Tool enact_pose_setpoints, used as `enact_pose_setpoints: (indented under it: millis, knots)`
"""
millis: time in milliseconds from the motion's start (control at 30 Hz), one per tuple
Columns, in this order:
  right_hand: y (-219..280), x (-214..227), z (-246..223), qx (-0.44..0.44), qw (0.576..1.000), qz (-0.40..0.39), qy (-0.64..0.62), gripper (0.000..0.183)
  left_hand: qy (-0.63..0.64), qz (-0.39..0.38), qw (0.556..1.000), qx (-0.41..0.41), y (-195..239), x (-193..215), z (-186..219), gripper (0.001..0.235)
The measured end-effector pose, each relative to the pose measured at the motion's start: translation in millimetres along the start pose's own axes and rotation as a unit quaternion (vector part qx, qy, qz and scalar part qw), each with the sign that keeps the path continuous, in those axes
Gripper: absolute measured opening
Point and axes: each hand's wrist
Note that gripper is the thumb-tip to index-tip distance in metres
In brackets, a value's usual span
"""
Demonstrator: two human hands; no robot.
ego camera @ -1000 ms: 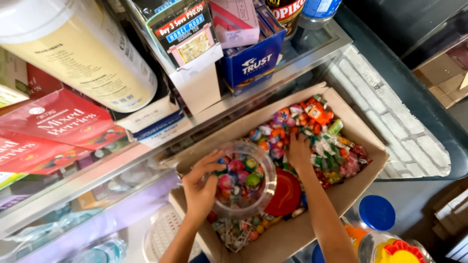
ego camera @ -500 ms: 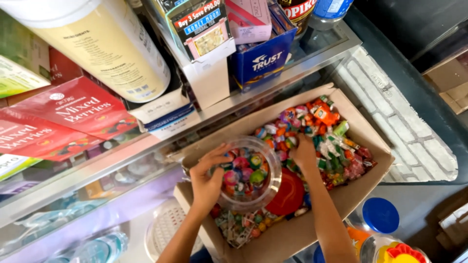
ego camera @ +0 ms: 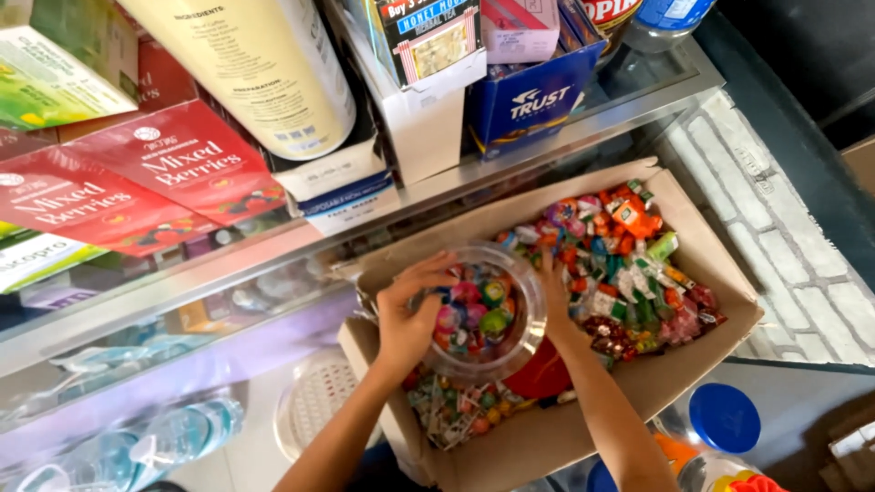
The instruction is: Filling clear plastic jars with assorted candies from a storage box.
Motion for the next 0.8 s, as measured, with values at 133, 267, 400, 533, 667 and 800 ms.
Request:
enact_pose_setpoints:
  millis: [133, 267, 400, 533, 667, 800]
  knots:
    - [-16.0, -17.7, 27.1, 0.085, 0.993, 0.080, -0.011, 0.041, -0.020, 0.000, 1.000, 0.001, 1.3, -1.7, 1.0, 0.032]
    - [-13.1, 37.4, 18.8, 0.065, 0.931, 0.175, -0.313, 0.044, -0.009, -0.008, 1.000, -0.004, 0.2, 0.3, 2.3, 0.033]
    - [23.4, 119.3, -1.0, 0.070, 0.669, 0.139, -0.727, 0.068, 0.009, -0.008, 1.000, 0.007, -0.8, 0.6, 2.1, 0.035]
    - [95.8, 205.1, -83.4, 0.221, 0.505, 0.090, -0.830, 0.054, -0.009, 0.001, 1.000, 0.009, 1.0, -1.9, 1.2, 0.034]
    - [118.9, 198.6, -115.1, 0.307, 0.609, 0.075, -0.728, 0.064, -0.006, -0.001, 1.000, -0.001, -0.8, -2.4, 3.3, 0.034]
    - [129.7, 185.6, -135.7, 0.361, 0.837, 0.258, -0.320, 0.066, -0.012, 0.010, 1.000, -0.012, -0.9, -2.5, 3.2, 0.027]
Point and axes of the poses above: each hand's wrist, its own y-axis away from the middle knuckle, its own x-axis out of the back of the hand, z = x × y, and after that the axes turned 2 degrees about -z, right-handed
